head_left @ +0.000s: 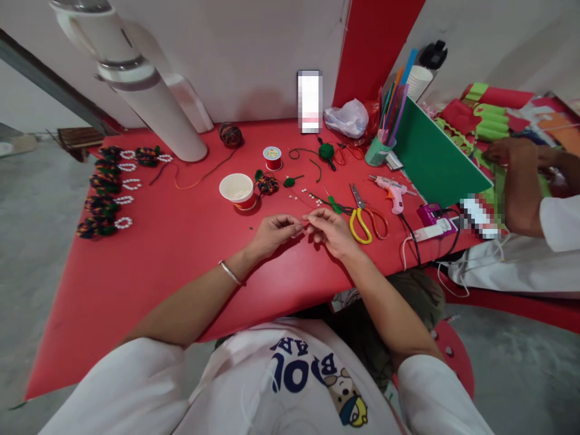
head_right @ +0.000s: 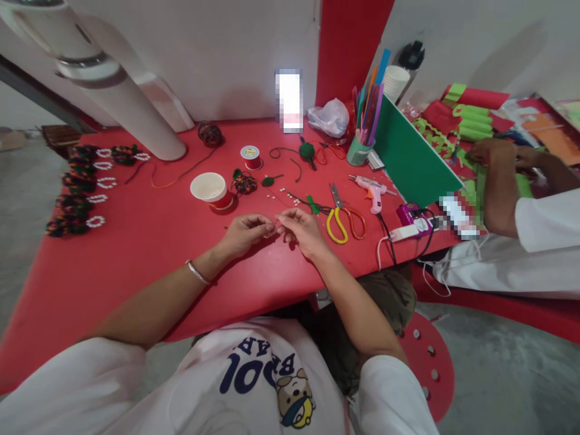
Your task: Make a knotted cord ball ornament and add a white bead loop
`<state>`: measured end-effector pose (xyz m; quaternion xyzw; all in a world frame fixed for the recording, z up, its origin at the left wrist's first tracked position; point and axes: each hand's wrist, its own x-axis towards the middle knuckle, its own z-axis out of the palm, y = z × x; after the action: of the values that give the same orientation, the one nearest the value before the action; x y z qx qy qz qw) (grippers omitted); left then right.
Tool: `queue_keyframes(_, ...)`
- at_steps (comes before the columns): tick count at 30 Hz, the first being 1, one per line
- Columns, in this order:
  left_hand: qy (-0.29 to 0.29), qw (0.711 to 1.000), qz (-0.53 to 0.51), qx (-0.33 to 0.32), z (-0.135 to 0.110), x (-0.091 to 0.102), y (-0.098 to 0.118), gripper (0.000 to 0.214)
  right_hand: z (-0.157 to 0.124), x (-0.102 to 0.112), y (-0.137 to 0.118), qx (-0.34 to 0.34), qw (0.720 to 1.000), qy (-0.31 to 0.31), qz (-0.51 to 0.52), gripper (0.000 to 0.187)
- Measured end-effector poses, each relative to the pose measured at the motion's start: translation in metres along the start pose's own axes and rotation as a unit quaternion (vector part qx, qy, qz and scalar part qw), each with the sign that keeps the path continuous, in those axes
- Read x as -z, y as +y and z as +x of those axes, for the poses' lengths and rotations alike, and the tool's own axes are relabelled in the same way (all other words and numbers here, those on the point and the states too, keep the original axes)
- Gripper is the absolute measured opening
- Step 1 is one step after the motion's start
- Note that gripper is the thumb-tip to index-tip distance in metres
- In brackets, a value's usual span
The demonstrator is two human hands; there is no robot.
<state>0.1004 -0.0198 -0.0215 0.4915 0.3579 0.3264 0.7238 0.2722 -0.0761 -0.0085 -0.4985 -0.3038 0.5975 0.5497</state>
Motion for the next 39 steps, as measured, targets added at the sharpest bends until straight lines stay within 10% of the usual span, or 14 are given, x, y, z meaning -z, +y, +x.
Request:
queue_keyframes(13, -0.01, 1.0, -0.021, -0.006, 0.001, 0.003, -0.003, 0.039, 0.002, -0.001, 0.011, 0.133, 0.974, 0.034, -0.183, 0.023)
queue_keyframes(21, 0.004, 1.0, -0.01, -0.021, -0.003, -0.004, 0.002, 0.04, -0.002, -0.007, 0.012, -0.021, 0.994, -0.023, -0.106, 0.043)
queue_keyframes(39, 0.034, 0.998, -0.06, -0.007, 0.0, -0.006, 0.001, 0.042, -0.002, -0.008, 0.011, 0.001, 0.994, -0.037, -0.098, 0.036)
